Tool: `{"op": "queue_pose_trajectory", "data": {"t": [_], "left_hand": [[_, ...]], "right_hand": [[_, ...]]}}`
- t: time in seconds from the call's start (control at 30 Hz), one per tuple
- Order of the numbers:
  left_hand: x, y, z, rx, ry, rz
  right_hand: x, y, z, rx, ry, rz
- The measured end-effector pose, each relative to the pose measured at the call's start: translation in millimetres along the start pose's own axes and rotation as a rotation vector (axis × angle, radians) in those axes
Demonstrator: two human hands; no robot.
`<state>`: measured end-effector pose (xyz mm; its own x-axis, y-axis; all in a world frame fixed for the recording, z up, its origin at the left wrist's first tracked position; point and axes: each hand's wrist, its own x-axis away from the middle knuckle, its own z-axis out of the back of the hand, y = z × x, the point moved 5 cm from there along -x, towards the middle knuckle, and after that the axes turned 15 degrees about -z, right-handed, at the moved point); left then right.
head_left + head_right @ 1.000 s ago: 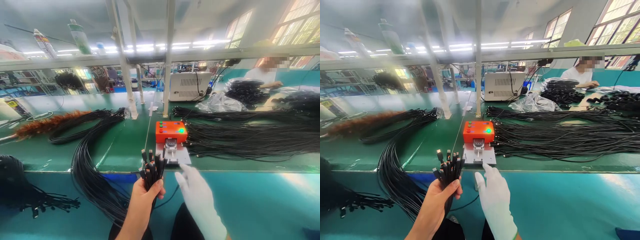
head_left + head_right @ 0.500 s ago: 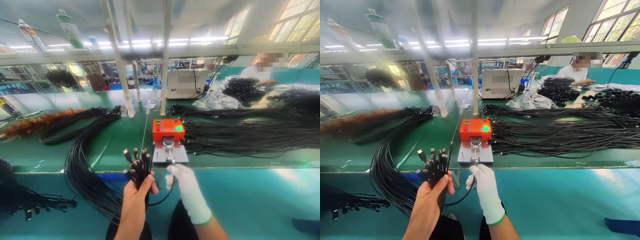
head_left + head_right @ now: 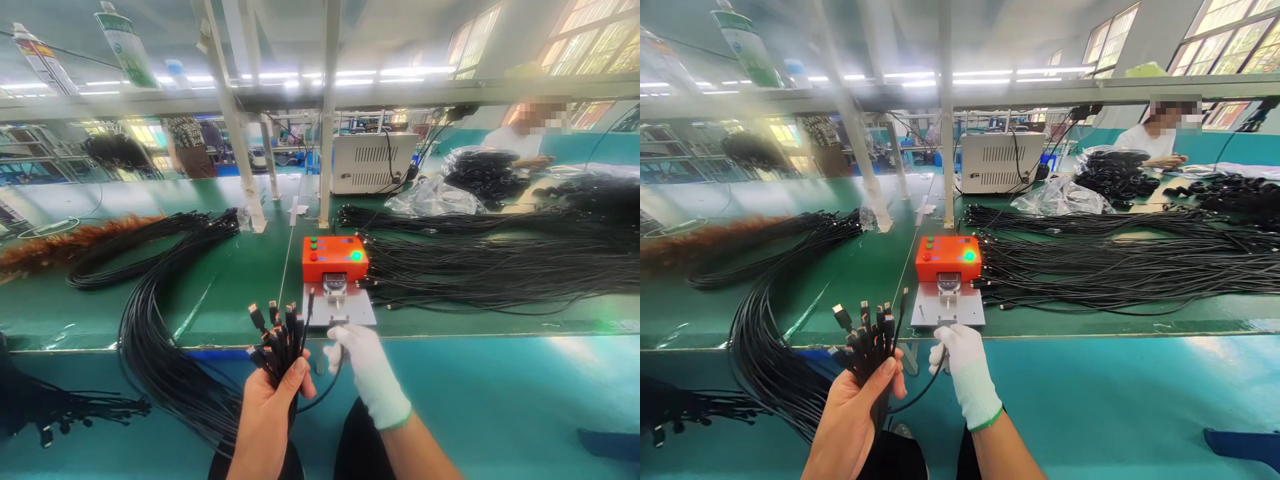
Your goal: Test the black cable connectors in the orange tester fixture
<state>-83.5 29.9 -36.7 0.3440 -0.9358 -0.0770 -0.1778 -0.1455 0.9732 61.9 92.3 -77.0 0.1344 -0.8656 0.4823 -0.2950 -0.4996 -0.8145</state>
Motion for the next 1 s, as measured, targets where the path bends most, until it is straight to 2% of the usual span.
{"op": "queue_pose_trajectory", "data": {"t": [0.1,0.4,0.47,0.53,0.57,0.63,0.7,0.73,0.77,0.83,0.9,1.0], "left_hand": [[1.0,-3.3,-1.2,-0.006,0.038,-0.003],[-3.5,-11.3,-0.4,-0.007,-0.058,0.021],[-3.7,-9.6,-3.3,0.01,-0.109,0.018],[-3.0,-6.6,-6.0,0.02,-0.143,0.016],[-2.4,-4.9,-6.9,0.021,-0.151,0.016],[-1.1,-2.1,-8.1,0.025,-0.159,0.017],[0.6,-1.2,-9.6,0.03,-0.174,0.023],[1.6,-1.7,-10.4,0.03,-0.18,0.025],[2.8,-2.9,-11.3,0.026,-0.186,0.026],[5.9,-7.5,-13.8,0.016,-0.201,0.032],[9.1,-13.4,-15.5,0.031,-0.197,0.036],[10.4,-18.7,-9.7,0.049,-0.085,0.032]], "right_hand": [[-1.6,0.8,0.6,-0.023,-0.013,0.006],[-2.4,1.8,-0.7,0.026,0.008,-0.036],[2.1,1.9,-0.5,0.112,-0.013,-0.048],[10.0,3.5,3.4,0.358,0.002,-0.058],[14.6,4.4,8.1,0.506,0.046,-0.064],[25.2,0.9,22.6,0.777,0.264,-0.05],[40.2,-12.8,31.8,0.879,0.521,0.079],[48.5,-21.1,30.4,0.852,0.579,0.183],[56.3,-28.9,25.3,0.794,0.579,0.285],[67.3,-39.7,8.3,0.594,0.41,0.399],[71.9,-43.7,-7.8,0.394,0.239,0.381],[68.1,-37.1,-13.3,0.205,0.195,0.292]]}}
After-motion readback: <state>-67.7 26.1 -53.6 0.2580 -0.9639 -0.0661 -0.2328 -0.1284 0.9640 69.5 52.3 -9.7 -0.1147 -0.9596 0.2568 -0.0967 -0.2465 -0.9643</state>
